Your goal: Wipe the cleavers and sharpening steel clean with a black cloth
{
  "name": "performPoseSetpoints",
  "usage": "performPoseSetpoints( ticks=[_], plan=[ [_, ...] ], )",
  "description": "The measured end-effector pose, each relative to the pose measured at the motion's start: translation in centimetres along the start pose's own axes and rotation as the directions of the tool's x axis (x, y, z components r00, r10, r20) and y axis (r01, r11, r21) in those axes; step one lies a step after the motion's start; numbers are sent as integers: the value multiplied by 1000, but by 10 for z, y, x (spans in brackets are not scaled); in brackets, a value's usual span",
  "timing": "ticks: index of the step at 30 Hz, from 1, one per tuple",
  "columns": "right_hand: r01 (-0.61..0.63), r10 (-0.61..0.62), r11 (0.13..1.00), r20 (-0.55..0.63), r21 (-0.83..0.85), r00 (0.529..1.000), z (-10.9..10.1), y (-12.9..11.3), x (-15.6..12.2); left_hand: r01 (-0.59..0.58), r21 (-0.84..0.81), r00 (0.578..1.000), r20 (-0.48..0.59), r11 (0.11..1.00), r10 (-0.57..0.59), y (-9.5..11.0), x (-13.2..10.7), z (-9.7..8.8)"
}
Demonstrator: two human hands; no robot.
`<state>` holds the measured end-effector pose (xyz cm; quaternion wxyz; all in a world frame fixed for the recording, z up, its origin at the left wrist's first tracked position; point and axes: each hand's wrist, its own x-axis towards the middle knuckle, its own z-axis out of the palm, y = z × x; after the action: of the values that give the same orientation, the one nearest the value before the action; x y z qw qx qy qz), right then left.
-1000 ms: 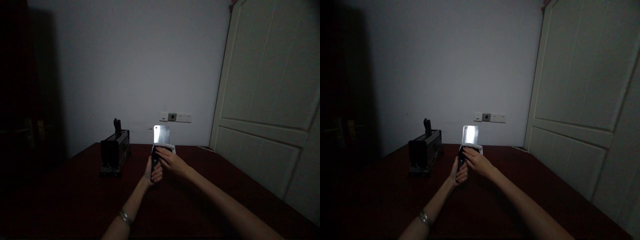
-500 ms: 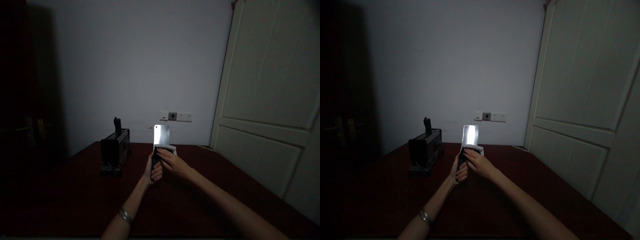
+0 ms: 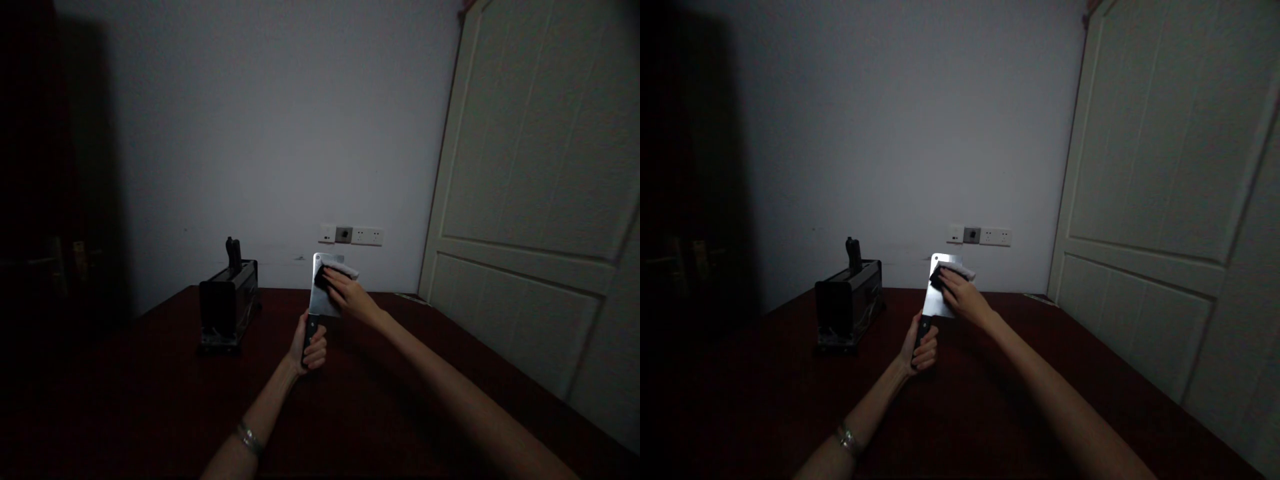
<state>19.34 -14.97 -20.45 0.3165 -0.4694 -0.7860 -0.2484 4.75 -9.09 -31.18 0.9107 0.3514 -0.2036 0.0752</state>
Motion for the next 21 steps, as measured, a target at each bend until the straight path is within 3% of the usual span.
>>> performPoseSetpoints(
  ticks=[3,5,8,11,14,21],
  plan=[
    [58,-63,997,95,50,994,14,-27,-24,-37,0,999,5,999,37,1,0,-1],
    [84,-92,994,126,66,988,14,-33,-27,-32,10,999,5,999,32,1,0,-1],
    [80,-82,996,72,39,994,-2,-19,-6,12,30,1000,21,999,-13,1,1,2],
    [-13,13,1000,-68,-8,998,-19,4,26,65,42,997,39,997,-66,1,2,6],
    [-34,32,999,-113,-17,993,-21,10,38,79,44,996,43,996,-81,1,2,8],
    [62,-75,986,77,156,994,20,-42,-19,-6,10,1000,-3,1000,6,4,0,-7]
  ],
)
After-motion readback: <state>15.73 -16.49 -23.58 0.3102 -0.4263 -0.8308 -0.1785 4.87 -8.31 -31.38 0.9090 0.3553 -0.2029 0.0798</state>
